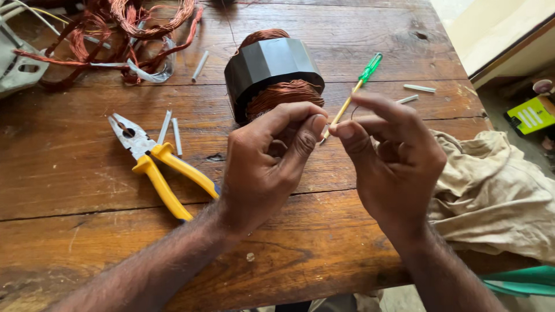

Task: The person winds copper wire around a cylindrical motor stator, using a screwdriver to tuck the wire into slots and hands to align and secure the coil. The person also wipes the stator with a cloth during the process.

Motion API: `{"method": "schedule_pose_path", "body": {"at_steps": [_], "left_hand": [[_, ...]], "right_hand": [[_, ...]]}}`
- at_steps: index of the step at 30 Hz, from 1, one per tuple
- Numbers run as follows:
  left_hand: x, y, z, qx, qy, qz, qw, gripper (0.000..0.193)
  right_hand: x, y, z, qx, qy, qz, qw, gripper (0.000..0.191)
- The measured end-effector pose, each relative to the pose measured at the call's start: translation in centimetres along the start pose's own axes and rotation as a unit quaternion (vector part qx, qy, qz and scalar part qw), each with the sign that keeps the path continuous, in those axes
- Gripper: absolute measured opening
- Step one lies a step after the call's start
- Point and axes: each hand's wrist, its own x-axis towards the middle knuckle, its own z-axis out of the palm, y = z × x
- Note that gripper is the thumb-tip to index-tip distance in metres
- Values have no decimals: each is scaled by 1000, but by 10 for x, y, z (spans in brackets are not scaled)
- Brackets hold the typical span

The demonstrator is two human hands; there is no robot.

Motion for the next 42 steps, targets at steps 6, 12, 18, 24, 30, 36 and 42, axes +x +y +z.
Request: {"method": "schedule_pose_path", "body": {"at_steps": [6,12,18,24,30,36,42], "left_hand": [[2,0,-1,-55,-19,44,997,20],[1,5,-3,-60,-38,21,997,20],[1,5,-1,-45,-36,-7,998,20],[0,3,-1,-29,-36,5,999,19],[1,1,-1,-89,-52,-28,994,21],[5,-1,0,-180,-59,-95,977,24],[7,0,-1,-198,-69,-131,969,26]], "right_hand": [[1,-2,-1,38,-46,-118,991,19],[1,-3,-1,-23,-23,-145,989,20],[-1,-4,-2,-71,-15,-186,980,18],[0,-8,-2,-95,-8,-210,973,23],[2,-13,-2,-107,-3,-224,969,22],[3,-15,-2,-114,-2,-239,964,20],[4,-13,-3,-109,-6,-238,965,17]]}}
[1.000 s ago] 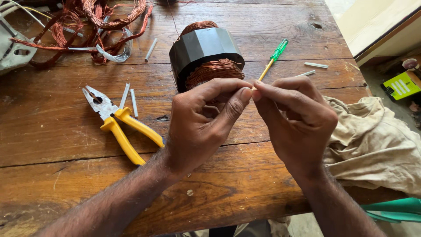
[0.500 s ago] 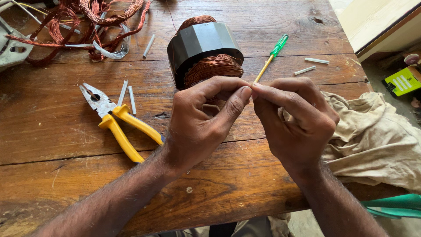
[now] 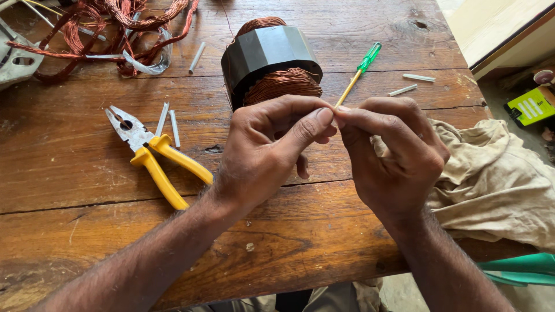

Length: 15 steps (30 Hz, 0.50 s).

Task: The person winds copper wire around a cylindrical motor stator, using a screwdriver to tuck the wire into slots and hands to align and secure the coil. The person also wipes the stator with a cloth during the process.

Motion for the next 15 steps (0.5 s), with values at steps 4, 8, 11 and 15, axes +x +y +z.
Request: {"method": "schedule_pose_path", "body": {"at_steps": [4,8,11,15], "left_hand": [[1,0,0,-7,-5,-2,1000,27],[2,-1,-2,-23,-13,-6,1000,28],[2,-3,-3,-26,-15,-8,1000,29],[2,-4,-3,-21,-13,-2,1000,30]], "right_hand": [[-1,1,-1,3,0,0,1000,17],[0,1,-1,6,-5,-1,1000,16],[0,0,-1,-5,-9,-4,1000,16],[0,-1,0,-9,-6,-6,1000,17]]}}
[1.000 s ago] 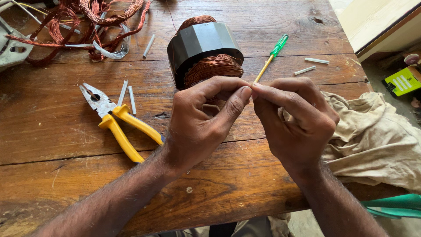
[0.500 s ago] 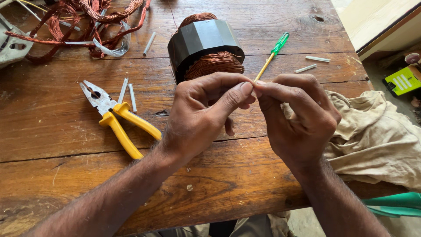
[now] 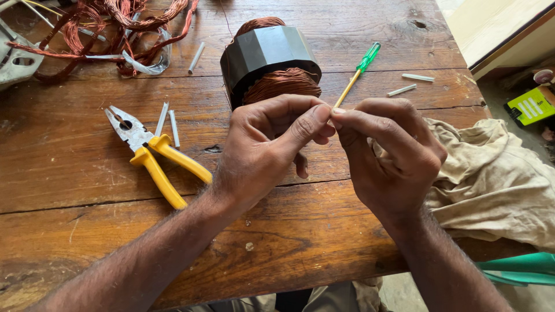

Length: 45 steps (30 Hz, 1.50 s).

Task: The person winds copper wire around a cylindrical motor stator, using a screwdriver to tuck the wire into slots and hands to align and secure the coil. The person also wipes the stator with a cloth during the process.

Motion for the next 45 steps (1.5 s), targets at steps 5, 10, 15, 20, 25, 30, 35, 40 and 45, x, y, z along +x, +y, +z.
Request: {"method": "schedule_pose_path", "body": {"at_steps": [5,10,15,20,25,30,35,40,45], "left_hand": [[-1,-3,0,-8,-4,8,1000,31],[0,-3,0,-9,-13,30,999,32],[-1,-2,2,10,0,23,1000,31],[-2,-2,3,2,5,10,1000,30],[-2,-3,4,-3,1,13,1000,29],[-3,-3,4,-6,-6,21,1000,29],[-4,-1,5,1,-3,23,1000,31],[-4,-1,5,9,-3,24,1000,32],[-3,-2,5,-24,-13,13,1000,30]], "right_hand": [[1,-1,0,6,0,7,1000,18],[2,-2,-1,10,0,12,1000,19],[0,-1,0,17,0,8,1000,18],[-2,2,2,36,5,30,999,16],[-7,5,2,46,-3,42,998,14],[-10,9,2,54,-11,51,997,16],[-12,12,4,95,-12,62,994,11],[-14,12,5,118,-16,90,989,13],[-15,12,5,150,-16,97,984,8]]}}
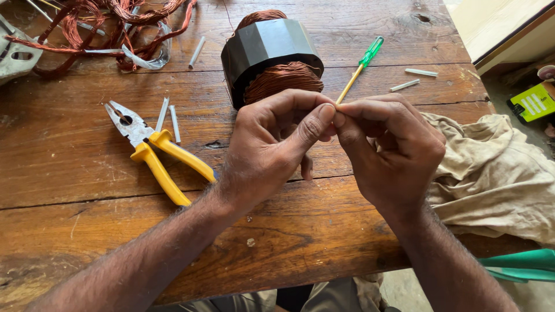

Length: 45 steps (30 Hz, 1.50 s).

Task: The person winds copper wire around a cylindrical motor stator, using a screwdriver to tuck the wire into slots and hands to align and secure the coil. The person also wipes the stator with a cloth during the process.

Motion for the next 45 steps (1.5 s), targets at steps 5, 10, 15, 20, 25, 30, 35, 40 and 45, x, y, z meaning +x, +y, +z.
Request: {"method": "schedule_pose_path", "body": {"at_steps": [5,10,15,20,25,30,35,40,45], "left_hand": [[0,1,-1,-8,-3,-6,1000,30],[0,1,-2,-2,-8,-7,1000,31],[1,2,-5,16,-24,4,1000,32],[2,2,-7,13,-23,-13,1000,33],[4,1,-9,2,-35,-12,999,32],[5,0,-11,0,-36,-19,999,32],[5,2,-10,16,-52,-14,998,30],[4,4,-6,12,-45,-15,999,30],[2,3,-7,83,-13,34,996,25]], "right_hand": [[-1,0,0,3,2,11,1000,9],[-1,-1,0,21,5,26,999,10],[1,1,1,-7,0,-1,1000,9],[1,-2,0,3,1,7,1000,11],[3,-2,-1,-40,-3,-9,999,12],[2,-1,-1,-52,-3,-11,999,12],[3,0,-2,-37,-1,2,999,13],[6,1,-5,-87,2,-20,996,14],[6,1,-1,-42,5,-17,999,15]]}}
